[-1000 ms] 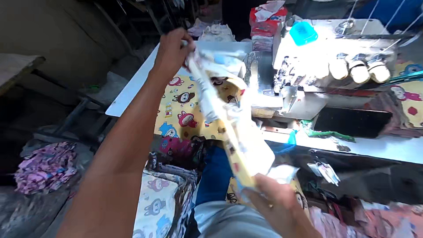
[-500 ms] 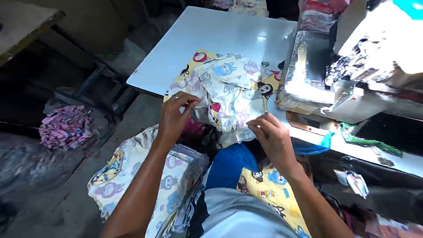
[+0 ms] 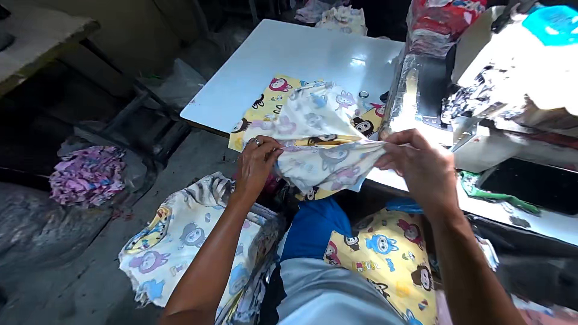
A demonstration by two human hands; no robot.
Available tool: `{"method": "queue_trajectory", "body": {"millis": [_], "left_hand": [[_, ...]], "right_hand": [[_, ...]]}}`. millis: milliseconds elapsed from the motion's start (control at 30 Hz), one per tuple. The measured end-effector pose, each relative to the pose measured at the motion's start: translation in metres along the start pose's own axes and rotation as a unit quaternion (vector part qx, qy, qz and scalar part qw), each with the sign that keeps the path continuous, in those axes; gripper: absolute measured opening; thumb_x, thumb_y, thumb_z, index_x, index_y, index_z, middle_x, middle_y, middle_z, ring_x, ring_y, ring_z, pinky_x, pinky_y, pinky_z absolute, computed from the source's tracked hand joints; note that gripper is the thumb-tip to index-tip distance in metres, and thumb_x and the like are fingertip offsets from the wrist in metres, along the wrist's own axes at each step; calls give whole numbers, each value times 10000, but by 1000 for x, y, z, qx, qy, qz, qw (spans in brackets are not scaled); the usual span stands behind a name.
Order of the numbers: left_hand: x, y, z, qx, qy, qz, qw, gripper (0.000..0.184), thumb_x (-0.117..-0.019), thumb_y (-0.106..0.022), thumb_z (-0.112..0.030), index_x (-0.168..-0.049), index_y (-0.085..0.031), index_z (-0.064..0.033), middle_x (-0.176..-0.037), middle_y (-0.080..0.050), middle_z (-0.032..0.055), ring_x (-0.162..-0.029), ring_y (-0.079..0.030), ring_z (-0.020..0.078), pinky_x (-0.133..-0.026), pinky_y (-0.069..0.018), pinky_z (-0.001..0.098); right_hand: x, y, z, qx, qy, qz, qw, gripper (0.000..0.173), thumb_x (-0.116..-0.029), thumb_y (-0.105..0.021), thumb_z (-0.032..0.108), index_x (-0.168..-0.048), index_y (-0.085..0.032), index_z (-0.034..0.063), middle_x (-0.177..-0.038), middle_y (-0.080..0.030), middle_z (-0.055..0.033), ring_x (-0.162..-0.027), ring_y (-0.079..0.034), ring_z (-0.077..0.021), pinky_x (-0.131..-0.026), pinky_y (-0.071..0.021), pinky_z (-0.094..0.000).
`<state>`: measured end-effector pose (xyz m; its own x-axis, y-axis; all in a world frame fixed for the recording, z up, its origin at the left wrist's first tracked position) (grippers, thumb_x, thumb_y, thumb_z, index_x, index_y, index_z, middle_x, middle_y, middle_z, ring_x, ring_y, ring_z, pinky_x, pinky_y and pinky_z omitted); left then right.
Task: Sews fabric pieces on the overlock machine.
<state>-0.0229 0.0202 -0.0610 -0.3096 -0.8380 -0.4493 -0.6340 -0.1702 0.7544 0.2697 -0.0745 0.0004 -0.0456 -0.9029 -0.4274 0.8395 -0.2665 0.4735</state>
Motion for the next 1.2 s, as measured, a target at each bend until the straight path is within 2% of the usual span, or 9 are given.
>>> {"method": "queue_trajectory", "body": {"millis": [233,400,567,700,833,900,1033,1100,1200], "left_hand": [[-14,50,-86,291,59,47,954,159,-1069,-520,-173,-1167,-594,-72,-961,-689,-20,-502,-581,-1,-422,-510,173],[-22,106,-156,103,-157,-15,982,247,-1031,-617,-176,-1179,-654,18,-1030,-712,65,-890,-693,48,-816,-583,210],[-37,141,-173,54,-154,-59,985,211,-1048,-596,-200,-1137,-690,-33,-1011,-725,-10,-841,-705,-12,-754,-610,179],[-35,148,-185,-49,-184,-84,978,264,-1044,-607,-224,-1173,-690,-9,-1081,-717,111,-977,-671,53,-895,-527,211],[-32,151,-177,7,-144,-42,989,238,-1056,-578,-224,-1170,-681,-41,-1004,-683,31,-761,-645,8,-654,-546,163],[-31,147,-172,167,-107,34,980,144,-1070,-548,-251,-1157,-594,-146,-954,-687,-117,-666,-682,-22,-518,-585,146],[-27,139,-174,430,-66,168,884,102,-1076,-521,-200,-1110,-609,-236,-744,-712,-100,-447,-606,10,-364,-517,168],[-33,130,-170,426,-59,192,882,144,-1068,-542,-225,-1098,-681,-242,-797,-741,-108,-540,-651,-4,-467,-566,161],[-56,122,-144,312,-43,155,936,216,-1065,-511,-162,-1147,-710,-169,-1017,-759,-107,-896,-726,21,-828,-621,226]], "right_hand": [[22,81,29,241,20,-65,968,240,-1013,-637,226,-1100,-741,27,-1001,-645,-176,-788,-619,-236,-701,-526,-399],[33,133,55,171,16,-154,973,251,-1060,-579,269,-1179,-637,57,-922,-692,-1,-717,-671,-8,-671,-584,-206],[36,143,70,271,67,-140,950,328,-1055,-577,238,-1284,-640,12,-1149,-644,-198,-972,-652,-245,-870,-541,-396],[35,158,64,177,48,-159,970,268,-1086,-519,254,-1217,-604,36,-975,-728,-8,-787,-738,-50,-721,-638,-236],[37,155,70,236,65,-140,959,343,-1051,-581,230,-1285,-604,-20,-1144,-621,-184,-977,-633,-189,-890,-533,-343],[39,159,64,207,54,-130,968,319,-1048,-583,247,-1266,-600,14,-1080,-638,-111,-857,-653,-140,-781,-572,-314],[36,157,59,-193,35,-31,980,123,-1086,-511,218,-1205,-484,201,-864,-695,67,-548,-678,-80,-474,-618,-258],[25,147,60,-224,25,-12,974,128,-1095,-488,232,-1218,-469,203,-931,-702,66,-611,-704,-85,-524,-641,-271],[7,138,73,80,73,-57,993,268,-1106,-447,236,-1257,-573,55,-1098,-683,-11,-917,-705,-44,-827,-609,-248]]}}
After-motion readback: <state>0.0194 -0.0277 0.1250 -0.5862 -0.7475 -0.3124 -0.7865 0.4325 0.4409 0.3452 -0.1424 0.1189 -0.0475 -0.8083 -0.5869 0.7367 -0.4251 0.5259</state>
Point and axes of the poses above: each hand's wrist, its own x-axis away from the middle knuckle, its own y-axis out of the back of the hand, z = x × y, the point moved 10 cm from there along -x, towards the middle knuckle
